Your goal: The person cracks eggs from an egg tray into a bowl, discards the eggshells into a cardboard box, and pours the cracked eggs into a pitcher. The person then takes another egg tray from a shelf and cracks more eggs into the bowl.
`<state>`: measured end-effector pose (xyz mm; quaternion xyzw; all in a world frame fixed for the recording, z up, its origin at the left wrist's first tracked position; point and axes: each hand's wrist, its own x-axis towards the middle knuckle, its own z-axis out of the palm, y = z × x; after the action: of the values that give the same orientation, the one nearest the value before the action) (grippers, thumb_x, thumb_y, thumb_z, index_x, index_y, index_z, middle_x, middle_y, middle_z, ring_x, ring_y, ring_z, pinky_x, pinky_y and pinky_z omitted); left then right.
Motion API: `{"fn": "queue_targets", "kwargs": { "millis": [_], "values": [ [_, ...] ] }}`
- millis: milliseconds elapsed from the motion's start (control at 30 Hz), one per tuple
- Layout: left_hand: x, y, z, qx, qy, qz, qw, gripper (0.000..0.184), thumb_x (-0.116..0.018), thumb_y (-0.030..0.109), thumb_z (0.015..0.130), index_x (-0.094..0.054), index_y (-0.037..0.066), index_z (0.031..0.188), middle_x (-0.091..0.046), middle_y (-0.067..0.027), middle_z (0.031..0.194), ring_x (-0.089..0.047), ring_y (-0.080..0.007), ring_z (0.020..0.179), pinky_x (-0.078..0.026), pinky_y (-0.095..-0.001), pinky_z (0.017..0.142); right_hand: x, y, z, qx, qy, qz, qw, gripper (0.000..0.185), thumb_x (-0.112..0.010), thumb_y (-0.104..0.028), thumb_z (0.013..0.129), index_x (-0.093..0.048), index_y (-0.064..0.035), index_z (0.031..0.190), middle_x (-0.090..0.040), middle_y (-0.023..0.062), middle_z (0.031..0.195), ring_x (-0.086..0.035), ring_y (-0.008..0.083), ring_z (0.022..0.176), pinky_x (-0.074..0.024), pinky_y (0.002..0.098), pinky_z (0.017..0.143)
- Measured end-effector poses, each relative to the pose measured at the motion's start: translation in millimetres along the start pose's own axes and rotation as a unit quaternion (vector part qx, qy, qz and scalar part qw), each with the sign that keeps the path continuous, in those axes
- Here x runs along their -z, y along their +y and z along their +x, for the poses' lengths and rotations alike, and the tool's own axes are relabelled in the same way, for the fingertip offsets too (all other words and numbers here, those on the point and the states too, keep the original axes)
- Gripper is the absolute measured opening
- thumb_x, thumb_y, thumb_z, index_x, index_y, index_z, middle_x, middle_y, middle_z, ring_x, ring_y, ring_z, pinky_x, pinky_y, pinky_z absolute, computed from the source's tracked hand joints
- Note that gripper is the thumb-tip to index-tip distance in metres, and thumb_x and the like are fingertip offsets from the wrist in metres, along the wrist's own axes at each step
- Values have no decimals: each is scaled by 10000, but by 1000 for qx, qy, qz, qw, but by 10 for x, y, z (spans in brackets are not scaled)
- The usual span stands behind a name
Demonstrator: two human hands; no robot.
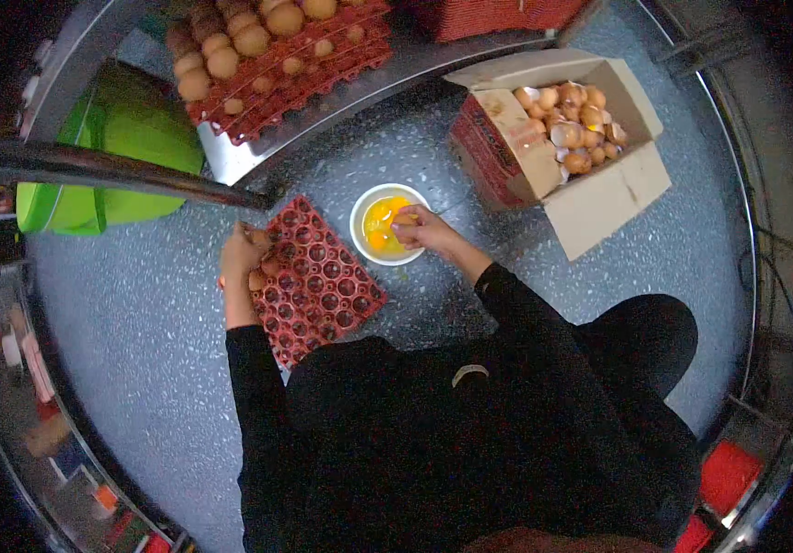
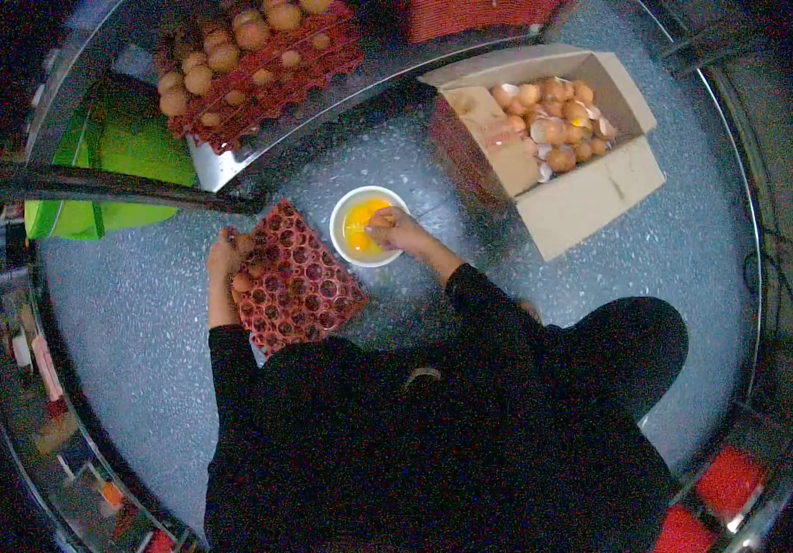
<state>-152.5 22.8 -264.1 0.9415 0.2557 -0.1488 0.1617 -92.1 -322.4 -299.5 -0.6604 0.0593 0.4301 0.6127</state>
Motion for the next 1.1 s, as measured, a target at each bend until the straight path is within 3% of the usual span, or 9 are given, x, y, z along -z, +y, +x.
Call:
{"fn": "queue_targets", "kwargs": {
  "millis": [133,200,333,367,500,600,933,1033,1100],
  "values": [
    [-190,608,-180,-177,-38,-338,924,406,-489,245,782,-445,79,1151,-553,-102,979,-565,-211,814,-484,-312,650,-104,-26,39,39,25,44,998,377,-585,-207,777,-422,-51,1079,-507,47,930,-517,116,803,-471,244,620],
    [-294,1090,-288,-56,-258,-545,795,353,-424,126,815,-439,83,1166,-532,-65,1015,-527,-155,905,-472,-258,696,-165,27,96,118,71,50,989,385,-594,-196,772,-421,-51,1084,-489,67,976,-506,151,864,-461,271,679],
    [-1129,1481,-192,-149,-263,-630,716,339,-371,208,857,-393,59,1160,-488,-100,1072,-514,-190,934,-468,-304,733,-194,148,192,330,171,-193,908,380,-583,-183,776,-417,-34,1084,-476,105,1007,-488,197,915,-422,308,775],
    [-1030,1618,-289,-24,-309,-729,611,324,-358,216,863,-401,50,1139,-490,-109,1054,-508,-200,945,-460,-319,765,-152,56,96,353,171,-219,893,381,-573,-182,780,-412,-21,1086,-469,125,1021,-478,220,933,-395,321,812],
    [-1367,1489,-141,-53,-293,-726,620,327,-323,246,876,-410,30,1106,-492,-119,1029,-500,-217,954,-430,-338,834,-78,-67,-40,403,211,-216,864,436,-564,-195,755,-399,-11,1115,-458,209,1059,-447,349,987,-366,390,848],
    [-1179,1631,-268,40,-318,-773,548,374,-295,281,881,-401,9,1113,-482,-133,1049,-487,-234,979,-405,-341,870,-158,-148,-85,430,231,-277,828,440,-553,-199,761,-388,-3,1118,-434,223,1055,-429,371,979,-361,397,847],
    [-1177,1670,-389,-9,-382,-780,495,484,-229,391,886,-353,24,1176,-436,-140,1160,-449,-262,1059,-371,-385,905,-114,16,64,437,140,-330,825,387,-499,-146,802,-361,15,1126,-420,209,1072,-413,326,1005,-326,363,884],
    [-1211,1609,-391,9,-362,-766,531,436,-271,362,884,-363,43,1166,-460,-111,1113,-476,-233,1010,-416,-353,852,-114,-24,88,410,123,-305,851,394,-495,-149,809,-352,13,1138,-444,162,1070,-444,283,980,-345,347,874],
    [-1334,1547,-322,15,-365,-752,548,366,-350,288,873,-371,60,1158,-476,-86,1062,-494,-202,959,-448,-309,793,-117,-33,94,264,117,-33,957,361,-517,-159,799,-413,-7,1109,-489,100,1017,-491,205,902,-413,301,776]
  ]
}}
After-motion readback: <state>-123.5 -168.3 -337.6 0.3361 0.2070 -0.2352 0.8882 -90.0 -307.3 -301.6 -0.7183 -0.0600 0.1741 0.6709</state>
